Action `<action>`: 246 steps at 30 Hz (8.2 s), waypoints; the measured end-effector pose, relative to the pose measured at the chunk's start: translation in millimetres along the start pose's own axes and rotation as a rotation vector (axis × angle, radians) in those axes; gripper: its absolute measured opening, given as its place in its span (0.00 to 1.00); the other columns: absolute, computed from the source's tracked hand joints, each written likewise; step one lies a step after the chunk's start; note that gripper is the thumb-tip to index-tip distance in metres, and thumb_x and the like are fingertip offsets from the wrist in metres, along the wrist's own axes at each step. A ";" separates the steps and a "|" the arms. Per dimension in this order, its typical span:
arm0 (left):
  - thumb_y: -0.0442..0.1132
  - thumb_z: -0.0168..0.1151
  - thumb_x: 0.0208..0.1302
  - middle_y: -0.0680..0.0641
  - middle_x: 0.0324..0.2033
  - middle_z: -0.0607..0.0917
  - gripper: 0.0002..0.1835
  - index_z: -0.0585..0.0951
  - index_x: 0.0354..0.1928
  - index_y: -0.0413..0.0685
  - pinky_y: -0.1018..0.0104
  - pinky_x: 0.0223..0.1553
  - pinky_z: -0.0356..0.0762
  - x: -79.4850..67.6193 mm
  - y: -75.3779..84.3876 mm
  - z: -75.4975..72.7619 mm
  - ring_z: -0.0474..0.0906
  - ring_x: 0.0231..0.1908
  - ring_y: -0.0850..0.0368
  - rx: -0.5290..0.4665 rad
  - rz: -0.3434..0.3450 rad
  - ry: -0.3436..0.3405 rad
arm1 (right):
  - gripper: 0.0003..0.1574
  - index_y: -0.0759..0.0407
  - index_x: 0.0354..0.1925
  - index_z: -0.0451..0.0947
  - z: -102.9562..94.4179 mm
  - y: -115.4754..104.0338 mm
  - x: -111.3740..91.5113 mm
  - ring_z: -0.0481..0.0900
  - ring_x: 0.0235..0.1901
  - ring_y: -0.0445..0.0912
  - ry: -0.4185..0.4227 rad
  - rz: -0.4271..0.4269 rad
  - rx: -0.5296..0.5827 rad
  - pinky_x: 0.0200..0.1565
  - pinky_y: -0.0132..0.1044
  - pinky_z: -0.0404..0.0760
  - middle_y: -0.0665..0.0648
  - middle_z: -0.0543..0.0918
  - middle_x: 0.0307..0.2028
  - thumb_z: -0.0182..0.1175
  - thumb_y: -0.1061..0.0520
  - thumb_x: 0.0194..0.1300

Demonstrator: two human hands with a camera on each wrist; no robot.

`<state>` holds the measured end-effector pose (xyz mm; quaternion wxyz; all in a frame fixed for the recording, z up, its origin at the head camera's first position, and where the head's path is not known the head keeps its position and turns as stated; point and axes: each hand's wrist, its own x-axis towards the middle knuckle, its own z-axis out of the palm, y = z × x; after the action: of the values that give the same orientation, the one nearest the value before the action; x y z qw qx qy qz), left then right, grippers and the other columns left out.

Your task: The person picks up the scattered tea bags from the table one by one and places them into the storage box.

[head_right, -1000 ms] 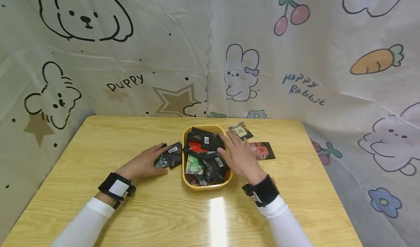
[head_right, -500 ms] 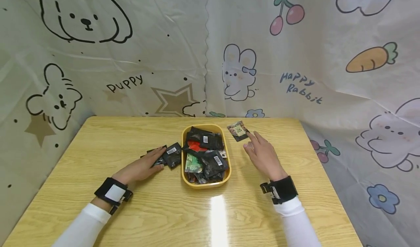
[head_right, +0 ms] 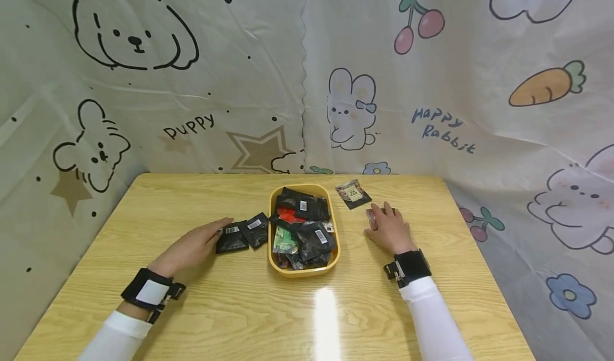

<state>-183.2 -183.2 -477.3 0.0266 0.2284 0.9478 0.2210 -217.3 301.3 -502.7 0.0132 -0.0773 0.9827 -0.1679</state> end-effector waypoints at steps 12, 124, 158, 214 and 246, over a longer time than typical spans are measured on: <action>0.34 0.46 0.73 0.41 0.69 0.67 0.28 0.59 0.73 0.53 0.44 0.63 0.69 2.5 33.7 -29.6 0.66 0.65 0.45 0.015 0.073 0.063 | 0.27 0.72 0.63 0.67 1.5 -2.0 1.6 0.77 0.48 0.69 0.050 -0.081 -0.058 0.50 0.62 0.77 0.78 0.79 0.49 0.49 0.68 0.65; 0.35 0.51 0.71 0.38 0.60 0.78 0.24 0.68 0.68 0.43 0.47 0.55 0.78 -10.7 43.1 -27.7 0.76 0.57 0.45 0.129 0.049 0.108 | 0.35 0.65 0.60 0.70 14.3 -63.2 62.4 0.78 0.46 0.68 -0.090 -0.070 -0.127 0.46 0.62 0.79 0.73 0.81 0.49 0.59 0.45 0.62; 0.36 0.45 0.74 0.38 0.70 0.65 0.27 0.58 0.73 0.43 0.47 0.68 0.61 102.6 77.1 1.0 0.60 0.68 0.43 0.079 0.198 0.062 | 0.23 0.62 0.65 0.69 -18.1 -75.7 0.7 0.83 0.31 0.52 0.381 -0.303 0.030 0.29 0.48 0.83 0.66 0.84 0.49 0.45 0.59 0.75; 0.28 0.55 0.65 0.36 0.56 0.80 0.22 0.73 0.62 0.36 0.49 0.56 0.77 57.6 20.7 37.3 0.77 0.54 0.42 0.221 0.131 -0.035 | 0.32 0.55 0.71 0.59 -32.4 -92.2 -11.7 0.60 0.68 0.60 0.163 -0.334 0.166 0.65 0.61 0.64 0.65 0.62 0.71 0.49 0.49 0.74; 0.67 0.41 0.68 0.48 0.75 0.54 0.37 0.54 0.75 0.64 0.33 0.70 0.45 46.3 110.8 -3.3 0.45 0.73 0.44 0.162 0.277 0.041 | 0.45 0.47 0.75 0.52 -33.6 -109.5 -53.5 0.48 0.72 0.58 0.159 -0.388 0.132 0.68 0.66 0.52 0.60 0.52 0.75 0.49 0.32 0.68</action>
<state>-178.5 -75.5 -424.3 -0.0420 0.3535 0.9224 0.1498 -150.0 218.6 -434.6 -0.0920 -0.2505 0.9341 -0.2370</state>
